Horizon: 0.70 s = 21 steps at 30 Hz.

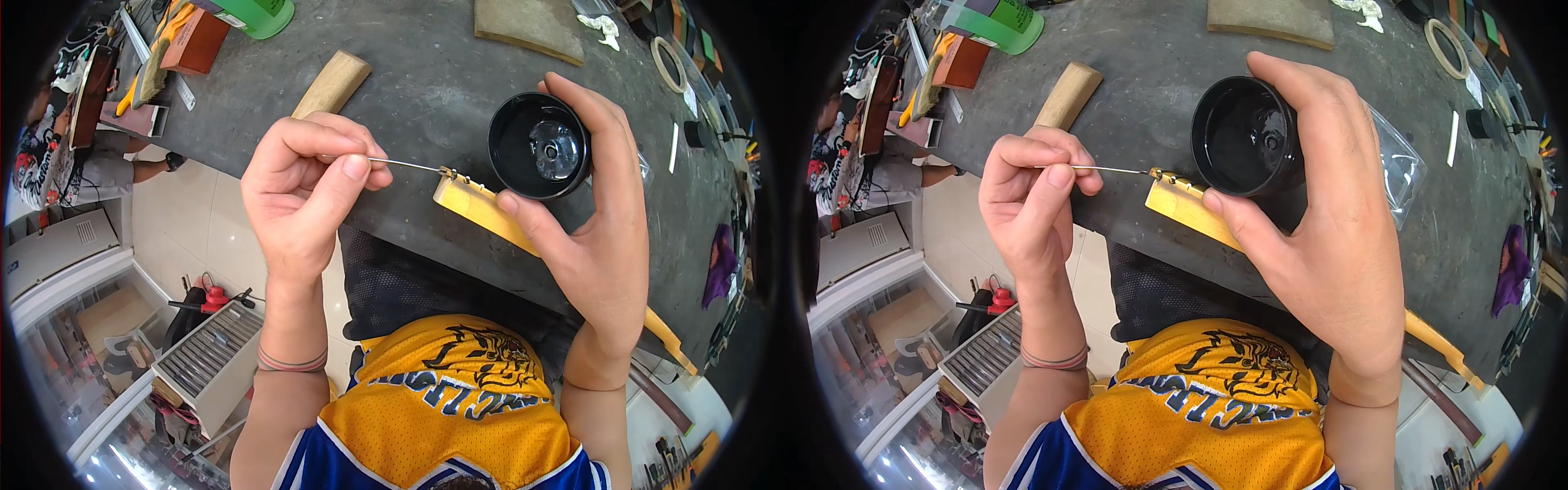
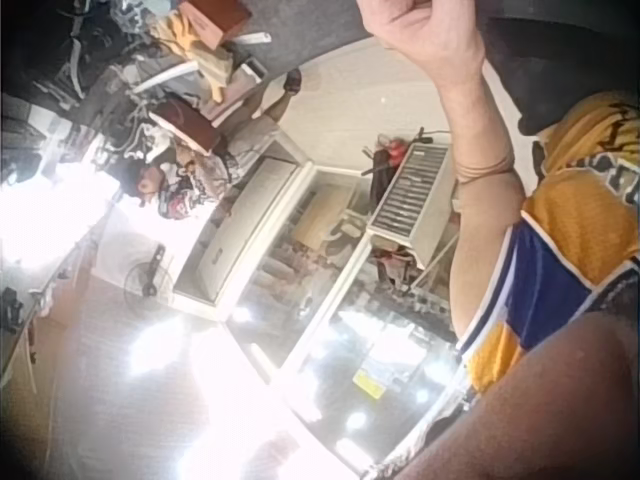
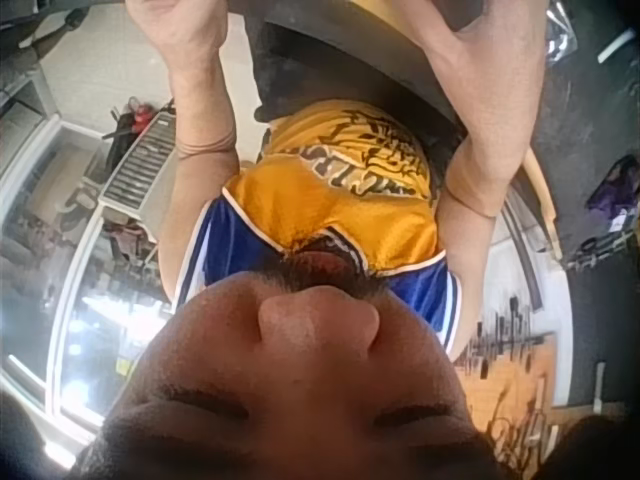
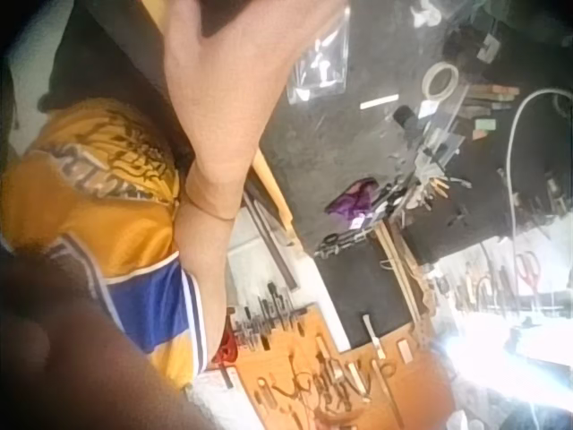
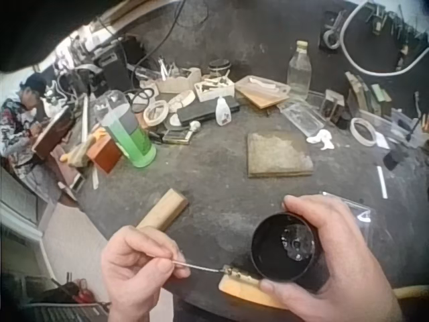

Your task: The person applies a substance to the side of a guitar neck using a small applicator tool dipped into a container, then brushes the surface of the neck with a yellow handled brush.

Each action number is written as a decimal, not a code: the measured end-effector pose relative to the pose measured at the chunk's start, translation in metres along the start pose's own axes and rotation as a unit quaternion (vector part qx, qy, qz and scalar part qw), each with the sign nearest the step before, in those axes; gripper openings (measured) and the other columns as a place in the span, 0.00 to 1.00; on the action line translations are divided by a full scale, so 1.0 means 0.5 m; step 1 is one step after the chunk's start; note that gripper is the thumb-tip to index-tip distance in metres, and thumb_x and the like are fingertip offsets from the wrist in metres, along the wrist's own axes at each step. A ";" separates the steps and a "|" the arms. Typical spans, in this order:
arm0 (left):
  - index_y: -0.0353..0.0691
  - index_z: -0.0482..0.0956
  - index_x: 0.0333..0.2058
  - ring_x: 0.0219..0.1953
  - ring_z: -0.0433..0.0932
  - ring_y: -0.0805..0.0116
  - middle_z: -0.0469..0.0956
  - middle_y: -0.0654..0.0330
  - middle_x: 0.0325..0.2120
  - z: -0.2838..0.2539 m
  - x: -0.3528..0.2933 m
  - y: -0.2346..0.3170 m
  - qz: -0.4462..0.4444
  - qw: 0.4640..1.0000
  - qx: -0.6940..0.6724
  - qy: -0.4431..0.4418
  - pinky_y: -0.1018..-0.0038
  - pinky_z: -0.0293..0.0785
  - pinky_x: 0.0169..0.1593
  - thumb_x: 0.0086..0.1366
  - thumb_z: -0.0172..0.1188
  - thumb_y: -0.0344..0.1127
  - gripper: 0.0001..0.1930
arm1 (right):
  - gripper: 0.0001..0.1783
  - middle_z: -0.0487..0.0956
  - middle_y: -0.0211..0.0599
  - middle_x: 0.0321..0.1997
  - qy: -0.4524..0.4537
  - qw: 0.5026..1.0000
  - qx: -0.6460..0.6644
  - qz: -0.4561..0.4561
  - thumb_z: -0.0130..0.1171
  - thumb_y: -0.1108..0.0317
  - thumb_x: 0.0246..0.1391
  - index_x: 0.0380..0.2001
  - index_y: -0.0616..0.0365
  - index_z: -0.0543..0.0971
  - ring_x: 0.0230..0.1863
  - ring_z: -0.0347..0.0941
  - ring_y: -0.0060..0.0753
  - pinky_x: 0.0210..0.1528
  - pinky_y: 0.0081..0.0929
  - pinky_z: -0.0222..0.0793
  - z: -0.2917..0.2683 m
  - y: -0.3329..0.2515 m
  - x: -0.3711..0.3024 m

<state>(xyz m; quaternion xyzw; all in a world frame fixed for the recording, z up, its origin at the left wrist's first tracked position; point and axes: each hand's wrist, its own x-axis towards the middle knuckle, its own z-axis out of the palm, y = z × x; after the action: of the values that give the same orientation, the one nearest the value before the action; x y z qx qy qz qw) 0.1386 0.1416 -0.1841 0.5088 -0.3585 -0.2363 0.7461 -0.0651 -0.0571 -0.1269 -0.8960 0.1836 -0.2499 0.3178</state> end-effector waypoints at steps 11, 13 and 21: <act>0.31 0.80 0.49 0.43 0.86 0.62 0.84 0.44 0.45 0.047 0.050 0.009 0.050 0.998 -0.009 -0.025 0.69 0.89 0.47 0.77 0.66 0.20 0.06 | 0.47 0.81 0.47 0.72 0.003 1.000 0.015 0.006 0.81 0.75 0.49 0.74 0.63 0.77 0.75 0.78 0.47 0.80 0.40 0.69 0.000 -0.007 0.000; 0.30 0.79 0.48 0.41 0.86 0.66 0.86 0.45 0.44 0.071 0.062 0.013 0.063 0.997 0.021 -0.045 0.72 0.88 0.46 0.76 0.66 0.16 0.07 | 0.47 0.81 0.46 0.72 0.011 0.999 0.034 0.010 0.81 0.77 0.47 0.73 0.63 0.78 0.75 0.78 0.47 0.80 0.40 0.69 0.002 -0.007 -0.002; 0.29 0.80 0.46 0.43 0.86 0.70 0.87 0.49 0.44 0.086 0.086 0.025 0.083 0.975 0.175 -0.114 0.73 0.85 0.49 0.73 0.67 0.13 0.09 | 0.47 0.81 0.46 0.72 0.009 1.000 0.005 -0.025 0.82 0.78 0.44 0.72 0.60 0.79 0.75 0.78 0.50 0.79 0.42 0.70 -0.001 -0.005 0.000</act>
<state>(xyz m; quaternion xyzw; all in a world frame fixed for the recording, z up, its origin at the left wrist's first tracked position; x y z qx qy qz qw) 0.1322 0.0899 -0.1499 0.5697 -0.5176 -0.1638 0.6170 -0.0650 -0.0555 -0.1248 -0.8963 0.1630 -0.2669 0.3143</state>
